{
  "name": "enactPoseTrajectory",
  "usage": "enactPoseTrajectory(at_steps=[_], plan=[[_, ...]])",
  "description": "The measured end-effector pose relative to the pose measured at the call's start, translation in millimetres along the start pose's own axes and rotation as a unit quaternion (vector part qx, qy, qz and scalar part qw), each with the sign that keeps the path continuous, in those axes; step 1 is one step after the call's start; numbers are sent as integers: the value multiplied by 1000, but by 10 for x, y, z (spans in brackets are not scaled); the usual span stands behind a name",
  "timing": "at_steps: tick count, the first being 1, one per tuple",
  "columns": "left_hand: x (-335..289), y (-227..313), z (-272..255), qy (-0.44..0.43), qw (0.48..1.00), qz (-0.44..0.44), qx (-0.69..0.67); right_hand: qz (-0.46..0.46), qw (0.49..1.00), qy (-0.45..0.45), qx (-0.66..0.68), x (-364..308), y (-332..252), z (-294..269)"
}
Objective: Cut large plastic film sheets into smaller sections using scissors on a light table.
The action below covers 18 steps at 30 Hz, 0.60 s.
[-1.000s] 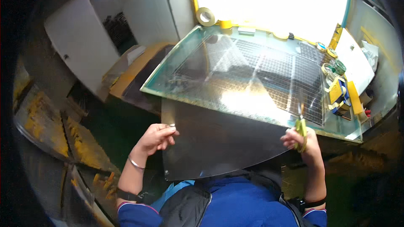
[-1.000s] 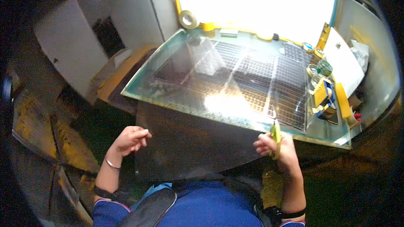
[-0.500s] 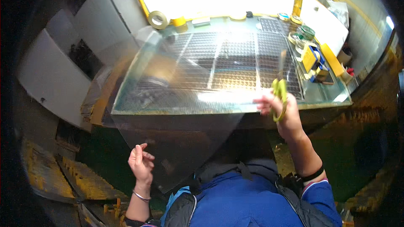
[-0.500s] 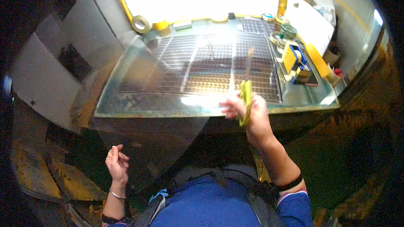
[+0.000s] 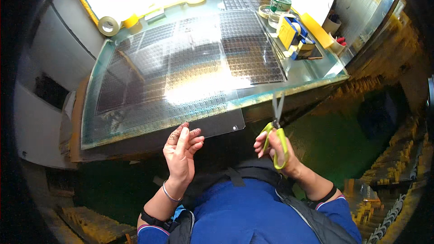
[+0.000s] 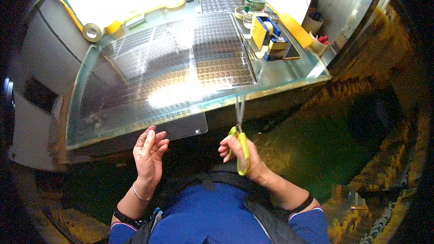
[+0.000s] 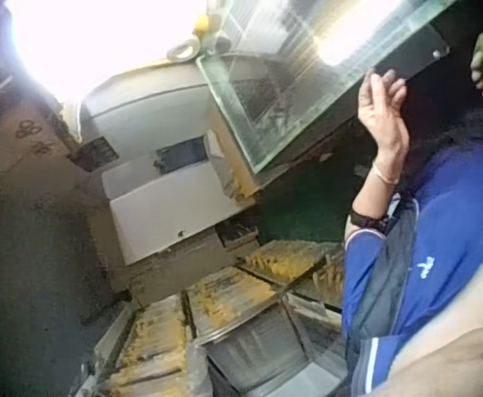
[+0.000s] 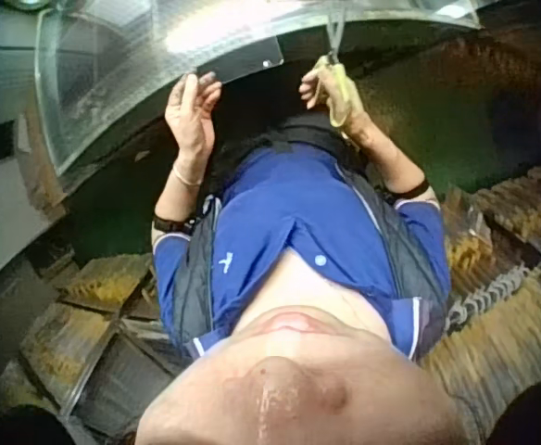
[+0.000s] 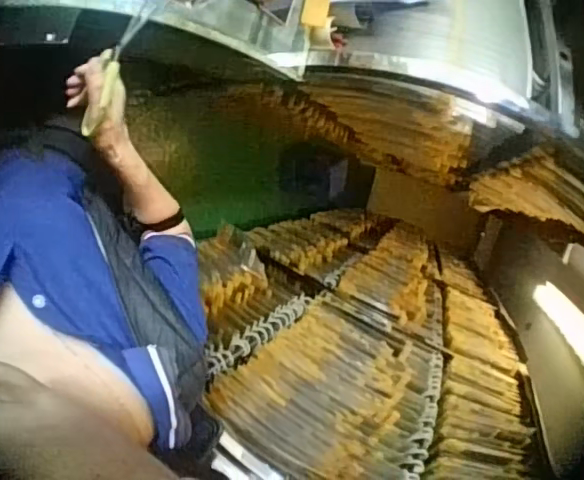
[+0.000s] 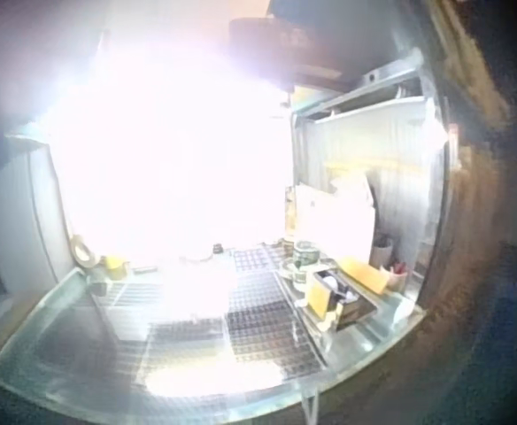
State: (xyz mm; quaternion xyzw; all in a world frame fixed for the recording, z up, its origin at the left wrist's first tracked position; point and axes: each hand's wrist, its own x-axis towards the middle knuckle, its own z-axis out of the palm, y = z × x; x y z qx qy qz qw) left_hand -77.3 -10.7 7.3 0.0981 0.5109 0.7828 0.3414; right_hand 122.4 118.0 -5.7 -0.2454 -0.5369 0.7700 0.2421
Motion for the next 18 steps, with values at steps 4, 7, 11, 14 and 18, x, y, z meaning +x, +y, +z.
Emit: enactPoseTrajectory(at_steps=[4,7,11,14,18], plan=[[55,-132,77,-68,993,-97,-9,51,999,-5,0,-126,187,115],[100,-198,244,-166,970,-177,17,83,996,-5,-30,-216,207,220],[174,-249,488,-206,958,-199,24,167,981,-22,-100,-287,111,281],[179,-240,611,-204,961,-181,45,183,977,-22,-104,-306,83,269],[197,-256,605,-197,963,-177,40,173,977,-17,-120,-268,-12,276]])
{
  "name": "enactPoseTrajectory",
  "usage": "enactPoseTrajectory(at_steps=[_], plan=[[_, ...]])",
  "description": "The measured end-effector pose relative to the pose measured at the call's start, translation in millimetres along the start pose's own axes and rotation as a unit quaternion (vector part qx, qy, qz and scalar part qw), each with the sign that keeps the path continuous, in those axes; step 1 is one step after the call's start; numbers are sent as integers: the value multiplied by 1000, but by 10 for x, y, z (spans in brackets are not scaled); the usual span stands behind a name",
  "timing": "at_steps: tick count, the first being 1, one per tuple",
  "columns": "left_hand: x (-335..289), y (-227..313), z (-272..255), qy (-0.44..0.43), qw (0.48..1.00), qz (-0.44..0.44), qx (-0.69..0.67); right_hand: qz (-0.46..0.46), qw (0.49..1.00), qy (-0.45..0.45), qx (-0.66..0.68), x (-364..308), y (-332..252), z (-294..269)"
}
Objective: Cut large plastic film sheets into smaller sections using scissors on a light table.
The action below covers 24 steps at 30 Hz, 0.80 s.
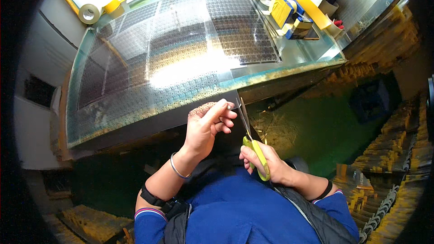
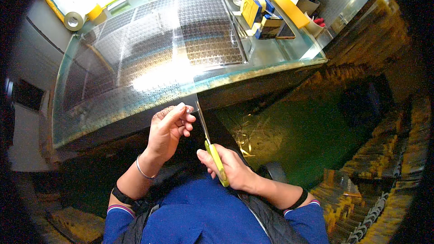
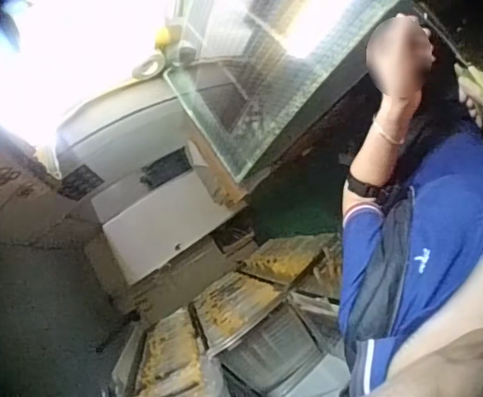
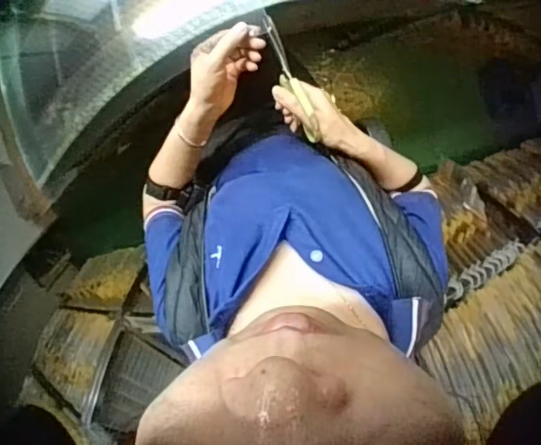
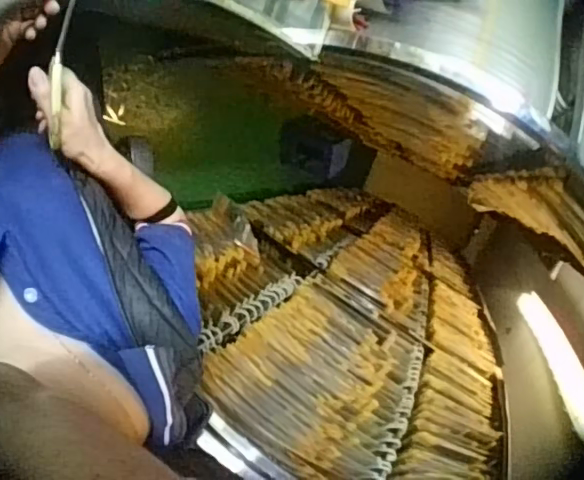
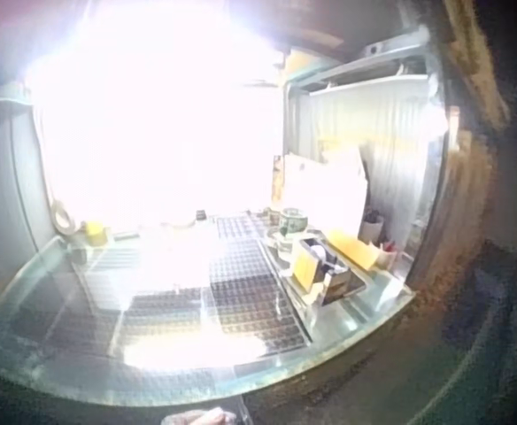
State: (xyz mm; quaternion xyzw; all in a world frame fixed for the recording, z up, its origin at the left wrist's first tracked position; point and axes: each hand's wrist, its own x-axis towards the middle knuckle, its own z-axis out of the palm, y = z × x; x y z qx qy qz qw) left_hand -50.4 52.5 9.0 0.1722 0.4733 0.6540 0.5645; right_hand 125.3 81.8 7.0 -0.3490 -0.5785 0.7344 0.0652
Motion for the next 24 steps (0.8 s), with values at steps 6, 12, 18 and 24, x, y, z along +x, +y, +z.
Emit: enactPoseTrajectory(at_steps=[6,12,18,24], plan=[[-29,22,3,-8,1000,-4,9,16,999,19,-32,26,-66,9],[-36,5,4,-11,1000,6,20,21,1000,22,-8,28,-90,10],[-46,-5,10,-15,1000,10,21,20,1000,17,-3,28,-92,13],[-48,-3,15,-10,1000,9,21,20,1000,21,8,31,-63,17]])
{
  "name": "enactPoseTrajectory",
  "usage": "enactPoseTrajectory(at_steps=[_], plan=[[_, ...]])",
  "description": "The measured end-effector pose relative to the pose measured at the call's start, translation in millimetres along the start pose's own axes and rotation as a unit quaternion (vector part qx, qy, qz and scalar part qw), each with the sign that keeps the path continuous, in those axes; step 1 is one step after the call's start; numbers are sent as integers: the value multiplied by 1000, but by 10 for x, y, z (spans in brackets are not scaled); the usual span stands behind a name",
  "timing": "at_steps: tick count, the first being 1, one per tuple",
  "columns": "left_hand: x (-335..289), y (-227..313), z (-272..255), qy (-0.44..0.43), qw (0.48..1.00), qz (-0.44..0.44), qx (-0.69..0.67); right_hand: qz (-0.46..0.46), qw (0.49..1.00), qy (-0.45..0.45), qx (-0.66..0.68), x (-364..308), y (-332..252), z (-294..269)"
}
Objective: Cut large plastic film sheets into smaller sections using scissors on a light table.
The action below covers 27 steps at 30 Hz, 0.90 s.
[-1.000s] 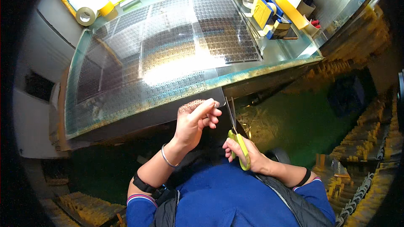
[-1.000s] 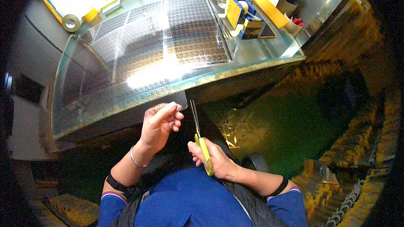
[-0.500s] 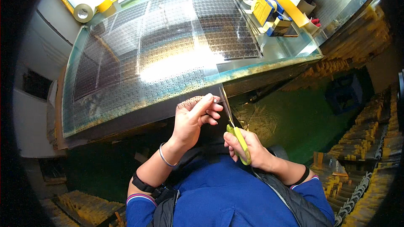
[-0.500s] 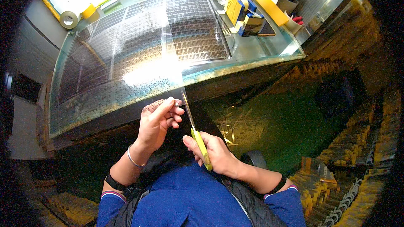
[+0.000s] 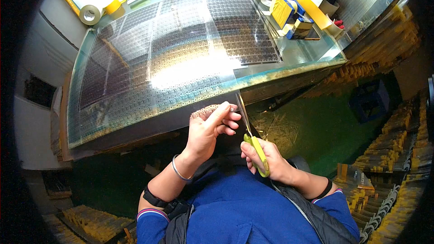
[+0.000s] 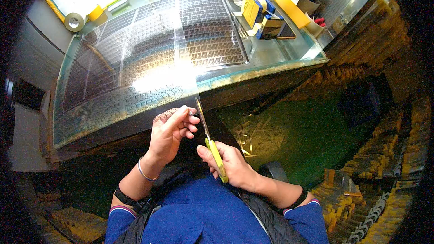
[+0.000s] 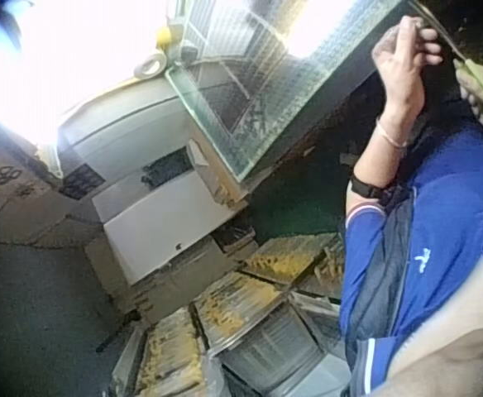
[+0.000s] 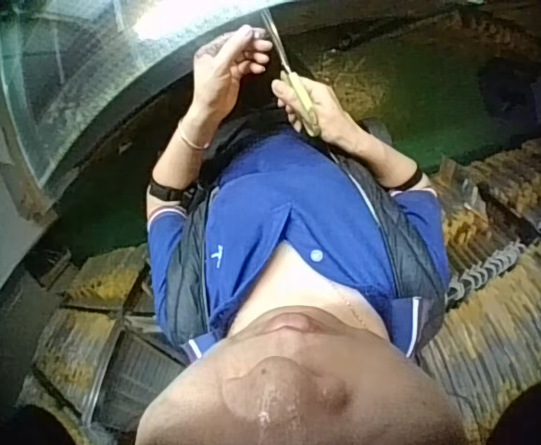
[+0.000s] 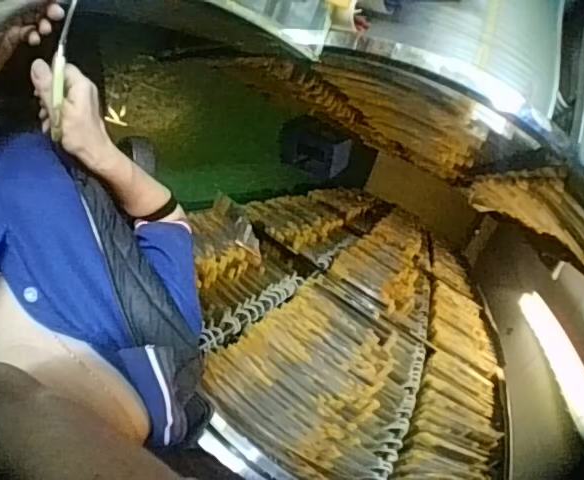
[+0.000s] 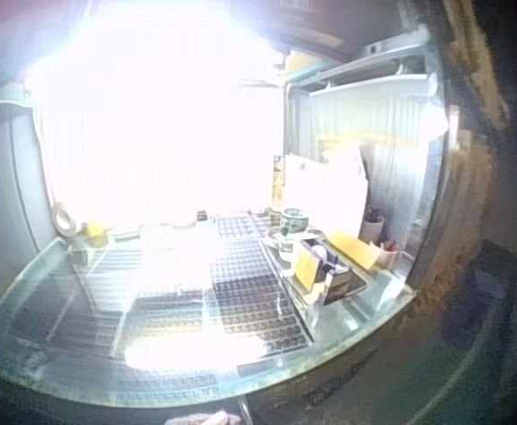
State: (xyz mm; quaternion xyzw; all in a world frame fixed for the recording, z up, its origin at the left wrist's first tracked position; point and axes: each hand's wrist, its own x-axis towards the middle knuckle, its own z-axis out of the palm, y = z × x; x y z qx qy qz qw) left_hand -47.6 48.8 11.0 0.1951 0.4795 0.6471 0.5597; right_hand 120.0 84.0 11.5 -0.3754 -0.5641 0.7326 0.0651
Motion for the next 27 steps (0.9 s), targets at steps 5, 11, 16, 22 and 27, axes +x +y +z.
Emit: enactPoseTrajectory(at_steps=[5,11,16,22,27], plan=[[-3,3,6,1,1000,1,-3,-1,1000,2,0,-3,-11,0],[-18,-23,8,15,1000,-3,1,2,1000,6,-18,-12,-33,6],[-29,-15,11,18,1000,-14,-7,-5,999,14,-43,-26,-10,11],[-57,-20,27,28,999,-19,-4,-22,997,27,-66,-46,5,22],[-65,-24,18,36,999,-29,-1,-41,994,36,-93,-58,-19,2]])
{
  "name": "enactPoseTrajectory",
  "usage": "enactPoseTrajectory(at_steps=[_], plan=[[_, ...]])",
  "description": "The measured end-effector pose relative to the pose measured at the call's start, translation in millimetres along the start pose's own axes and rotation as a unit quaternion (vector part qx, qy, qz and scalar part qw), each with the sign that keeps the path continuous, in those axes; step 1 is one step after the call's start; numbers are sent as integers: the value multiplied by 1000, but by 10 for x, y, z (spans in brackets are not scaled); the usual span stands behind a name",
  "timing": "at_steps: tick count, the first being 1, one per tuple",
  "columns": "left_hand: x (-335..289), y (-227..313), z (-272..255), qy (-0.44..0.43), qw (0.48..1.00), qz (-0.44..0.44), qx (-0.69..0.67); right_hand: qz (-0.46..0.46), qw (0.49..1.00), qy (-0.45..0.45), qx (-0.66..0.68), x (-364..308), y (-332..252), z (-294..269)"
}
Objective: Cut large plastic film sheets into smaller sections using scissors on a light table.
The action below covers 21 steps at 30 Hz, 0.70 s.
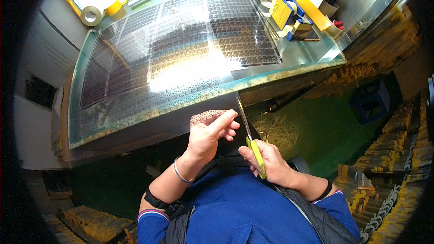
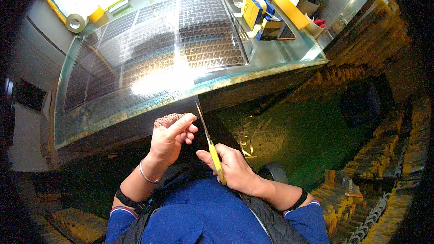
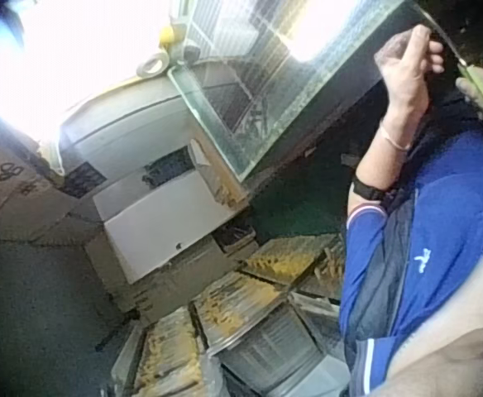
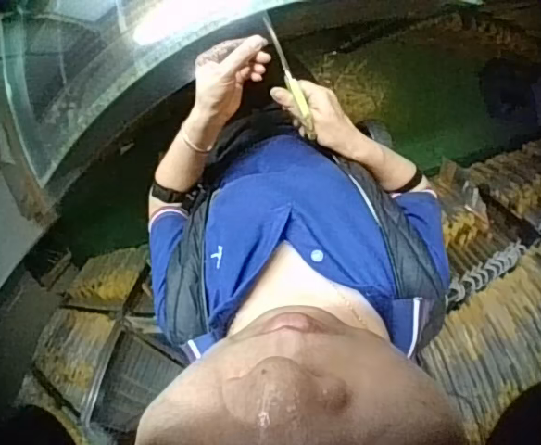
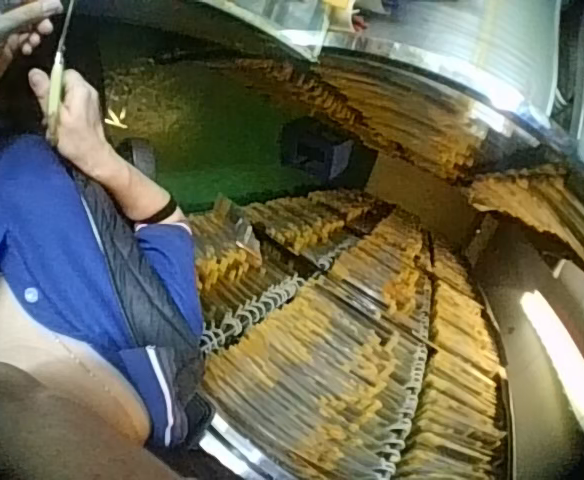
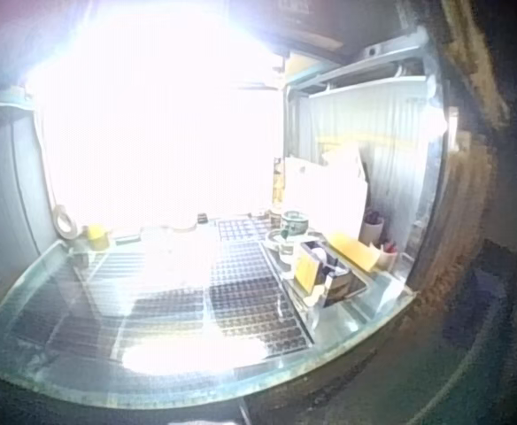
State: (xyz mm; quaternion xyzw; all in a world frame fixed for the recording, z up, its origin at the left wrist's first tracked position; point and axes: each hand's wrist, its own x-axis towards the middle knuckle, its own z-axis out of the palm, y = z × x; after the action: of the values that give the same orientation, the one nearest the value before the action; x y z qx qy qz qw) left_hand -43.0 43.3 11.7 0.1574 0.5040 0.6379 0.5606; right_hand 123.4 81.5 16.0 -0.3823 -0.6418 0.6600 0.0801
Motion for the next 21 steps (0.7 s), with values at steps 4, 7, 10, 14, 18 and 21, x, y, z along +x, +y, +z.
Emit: enactPoseTrajectory(at_steps=[4,7,10,14,18,21], plan=[[-26,-16,-15,-4,1000,-6,-6,28,1000,1,-3,-32,-45,5],[-42,-34,-26,-5,1000,4,-6,50,999,-9,-11,-24,-80,-4],[-28,31,-10,-5,999,9,-32,41,998,-25,32,51,-14,-6],[81,42,-28,1,999,33,-30,-54,981,-60,177,208,162,72],[120,17,127,16,995,94,19,-107,954,-29,279,332,160,305],[17,117,203,16,1000,-2,-8,-159,951,-22,265,395,63,412]])
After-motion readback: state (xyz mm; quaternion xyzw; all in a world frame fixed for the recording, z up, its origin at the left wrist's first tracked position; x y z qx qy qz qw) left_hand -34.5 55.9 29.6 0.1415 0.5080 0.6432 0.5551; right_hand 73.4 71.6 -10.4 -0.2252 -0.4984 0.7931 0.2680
